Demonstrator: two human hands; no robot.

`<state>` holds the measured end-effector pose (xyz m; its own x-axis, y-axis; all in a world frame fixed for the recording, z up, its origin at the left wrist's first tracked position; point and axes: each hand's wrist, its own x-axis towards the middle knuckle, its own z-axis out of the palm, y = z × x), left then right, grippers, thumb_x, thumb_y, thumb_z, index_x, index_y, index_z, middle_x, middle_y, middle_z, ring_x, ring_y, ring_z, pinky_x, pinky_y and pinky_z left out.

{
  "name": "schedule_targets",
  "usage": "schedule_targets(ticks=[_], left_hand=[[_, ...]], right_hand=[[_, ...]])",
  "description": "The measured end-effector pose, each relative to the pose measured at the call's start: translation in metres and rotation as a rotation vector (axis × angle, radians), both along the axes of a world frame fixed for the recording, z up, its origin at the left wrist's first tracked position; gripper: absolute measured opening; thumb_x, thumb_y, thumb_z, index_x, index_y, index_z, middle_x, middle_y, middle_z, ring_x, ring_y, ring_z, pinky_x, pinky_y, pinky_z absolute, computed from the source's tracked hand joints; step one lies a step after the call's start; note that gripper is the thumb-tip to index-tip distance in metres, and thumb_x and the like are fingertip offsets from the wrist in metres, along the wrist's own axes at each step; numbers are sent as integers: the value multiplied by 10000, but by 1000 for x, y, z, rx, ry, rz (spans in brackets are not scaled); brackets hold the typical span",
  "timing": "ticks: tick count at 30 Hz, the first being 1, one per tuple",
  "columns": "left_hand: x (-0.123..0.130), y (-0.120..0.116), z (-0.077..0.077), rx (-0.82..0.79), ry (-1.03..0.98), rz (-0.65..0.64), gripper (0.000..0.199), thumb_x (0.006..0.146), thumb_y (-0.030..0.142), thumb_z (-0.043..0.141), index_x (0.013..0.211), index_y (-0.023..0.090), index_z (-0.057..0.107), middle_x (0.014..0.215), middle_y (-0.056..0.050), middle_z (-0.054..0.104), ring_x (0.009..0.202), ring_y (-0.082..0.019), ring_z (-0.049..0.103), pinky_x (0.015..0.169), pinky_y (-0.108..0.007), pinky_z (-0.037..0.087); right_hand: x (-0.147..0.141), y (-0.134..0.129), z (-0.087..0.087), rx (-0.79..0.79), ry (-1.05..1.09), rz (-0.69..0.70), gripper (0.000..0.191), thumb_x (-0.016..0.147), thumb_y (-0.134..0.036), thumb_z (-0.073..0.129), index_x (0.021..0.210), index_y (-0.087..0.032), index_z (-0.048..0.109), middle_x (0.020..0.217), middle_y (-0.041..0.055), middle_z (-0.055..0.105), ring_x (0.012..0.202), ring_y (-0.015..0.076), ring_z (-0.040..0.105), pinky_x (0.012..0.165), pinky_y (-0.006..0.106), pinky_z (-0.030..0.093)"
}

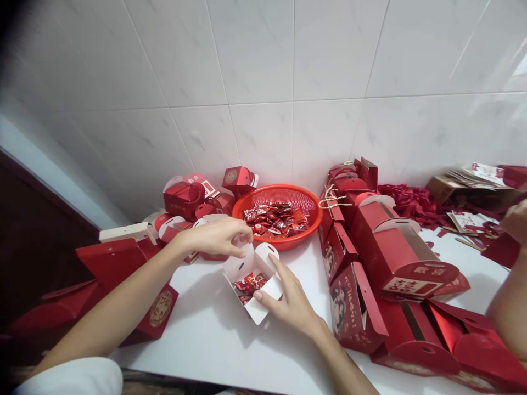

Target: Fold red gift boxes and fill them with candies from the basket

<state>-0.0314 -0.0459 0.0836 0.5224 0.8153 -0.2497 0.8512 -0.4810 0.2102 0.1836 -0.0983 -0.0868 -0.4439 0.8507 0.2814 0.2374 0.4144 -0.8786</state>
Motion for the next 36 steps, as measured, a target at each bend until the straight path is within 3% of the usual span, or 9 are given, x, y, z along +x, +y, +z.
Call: schedule_targets(ticks=[7, 13, 16, 20, 23, 26, 28, 33, 36], left_hand=[[-14, -4, -4, -144, 10, 42, 179, 698, 166, 728, 781, 183, 570, 806, 25, 627, 765, -149, 591, 634, -213, 391], [-12, -10, -15, -281, -63, -67, 202, 686, 210, 764, 766, 177, 582, 786, 32, 628, 698, -132, 571, 594, -208, 393], [-12, -14, -22, -354, -98, -118, 210, 750, 322, 759, 812, 176, 621, 831, 14, 672, 727, -139, 602, 636, -211, 435], [-18, -13, -28, -467, -119, -93, 298, 769, 431, 767, 902, 183, 667, 896, -12, 729, 803, -165, 657, 706, -233, 485], [-25, -7, -31, -606, -175, -69, 406, 687, 457, 832, 941, 184, 672, 909, -27, 739, 861, -197, 678, 755, -267, 515], [-32, -2, -33, -708, -239, -79, 440, 608, 369, 874, 944, 183, 660, 894, -20, 726, 886, -213, 673, 790, -296, 527], [-33, -1, -35, -685, -255, -93, 401, 601, 325, 864, 906, 181, 646, 870, -11, 707, 866, -206, 660, 773, -289, 517], [-31, -5, -38, -294, -177, -52, 372, 655, 384, 819, 852, 188, 572, 903, 0, 631, 818, -173, 592, 693, -245, 442], [-28, -6, -45, -183, -139, 9, 414, 661, 386, 807, 897, 193, 528, 989, -22, 594, 899, -199, 581, 718, -251, 438]], right_hand=[[17, 6, 9, 64, 102, 152, 731, 888, -472, 663, 1532, -289, 371, 1584, 97, 395, 1426, 306, 422, 1156, 485, 362], [-3, 2, 5, 32, 138, -55, 559, 931, -397, 617, 1447, -262, 453, 1460, 98, 535, 1174, 250, 613, 1008, 397, 499], [-14, -2, 5, 51, 155, -118, 582, 932, -375, 614, 1461, -245, 409, 1417, 108, 563, 1128, 236, 627, 977, 377, 513], [-22, -4, 7, 19, 188, -192, 698, 893, -372, 667, 1488, -226, 335, 1296, 114, 636, 1061, 233, 646, 914, 368, 540], [-24, -3, 5, 1, 152, -201, 599, 886, -376, 660, 1421, -221, 439, 1256, 108, 650, 962, 216, 659, 876, 360, 552], [-25, 0, 4, 21, 146, -167, 445, 892, -354, 643, 1305, -209, 557, 1230, 91, 670, 891, 195, 656, 862, 335, 547], [-25, 1, 4, 31, 149, -147, 419, 896, -337, 639, 1290, -207, 583, 1215, 79, 683, 888, 194, 652, 855, 322, 540], [-25, 1, 3, 91, 144, -131, 410, 927, -328, 618, 1327, -237, 615, 1240, 82, 678, 1018, 228, 649, 894, 338, 529], [-25, -1, -1, 155, 139, -126, 343, 945, -314, 599, 1277, -279, 680, 1192, 87, 675, 1092, 241, 636, 957, 376, 521]])
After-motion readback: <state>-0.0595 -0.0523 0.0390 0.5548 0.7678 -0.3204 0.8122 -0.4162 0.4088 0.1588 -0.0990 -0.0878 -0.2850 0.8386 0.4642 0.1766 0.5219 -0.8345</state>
